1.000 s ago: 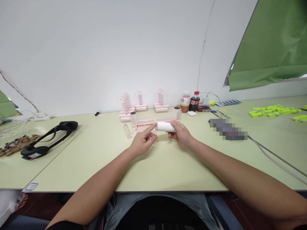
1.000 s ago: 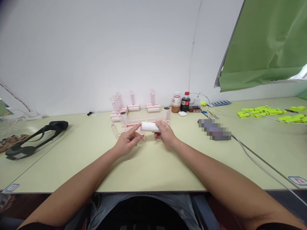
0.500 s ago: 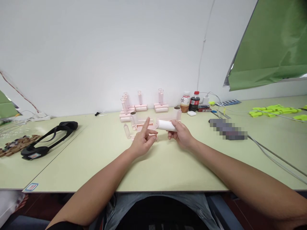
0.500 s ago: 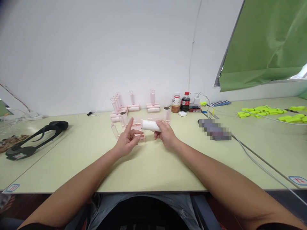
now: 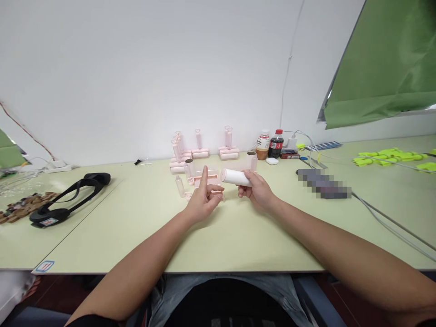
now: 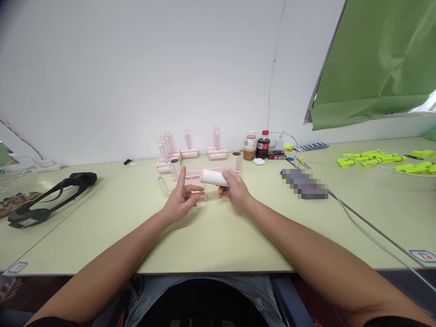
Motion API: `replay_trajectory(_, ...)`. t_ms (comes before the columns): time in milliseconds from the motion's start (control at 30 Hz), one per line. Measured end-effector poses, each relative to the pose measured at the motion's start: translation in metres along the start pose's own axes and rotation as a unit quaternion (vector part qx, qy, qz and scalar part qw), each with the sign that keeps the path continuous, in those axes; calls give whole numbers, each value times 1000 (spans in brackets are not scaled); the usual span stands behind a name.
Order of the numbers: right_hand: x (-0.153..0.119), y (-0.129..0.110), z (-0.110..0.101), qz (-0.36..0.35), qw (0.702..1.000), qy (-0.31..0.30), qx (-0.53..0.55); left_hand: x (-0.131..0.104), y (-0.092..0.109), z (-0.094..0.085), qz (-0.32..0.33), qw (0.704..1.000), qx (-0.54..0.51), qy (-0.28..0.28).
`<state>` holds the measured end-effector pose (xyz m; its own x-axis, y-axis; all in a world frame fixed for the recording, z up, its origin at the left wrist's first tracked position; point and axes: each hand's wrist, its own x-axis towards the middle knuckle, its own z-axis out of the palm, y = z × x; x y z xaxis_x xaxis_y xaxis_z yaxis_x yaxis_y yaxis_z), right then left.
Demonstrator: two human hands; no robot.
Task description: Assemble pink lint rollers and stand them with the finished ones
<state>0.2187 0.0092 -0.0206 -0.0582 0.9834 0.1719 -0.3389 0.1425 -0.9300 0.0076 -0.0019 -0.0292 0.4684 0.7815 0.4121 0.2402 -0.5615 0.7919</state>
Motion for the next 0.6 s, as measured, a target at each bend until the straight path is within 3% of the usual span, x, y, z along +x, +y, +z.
replay_trajectory(133,0,-2,0,10,1000,-13,4,-1,3,-4,2,994,74,-79)
replay_trajectory(200,-1,-3,0,17,1000,-8,6,-1,4,-4,6,991,101,-90)
replay_trajectory(500,-2,-4,2,12,1000,7,2,-1,4,-2,3,1000,28,-13)
replay_trajectory(600,-1,-4,1,8,1000,3,10,0,1,-2,0,999,30,-15)
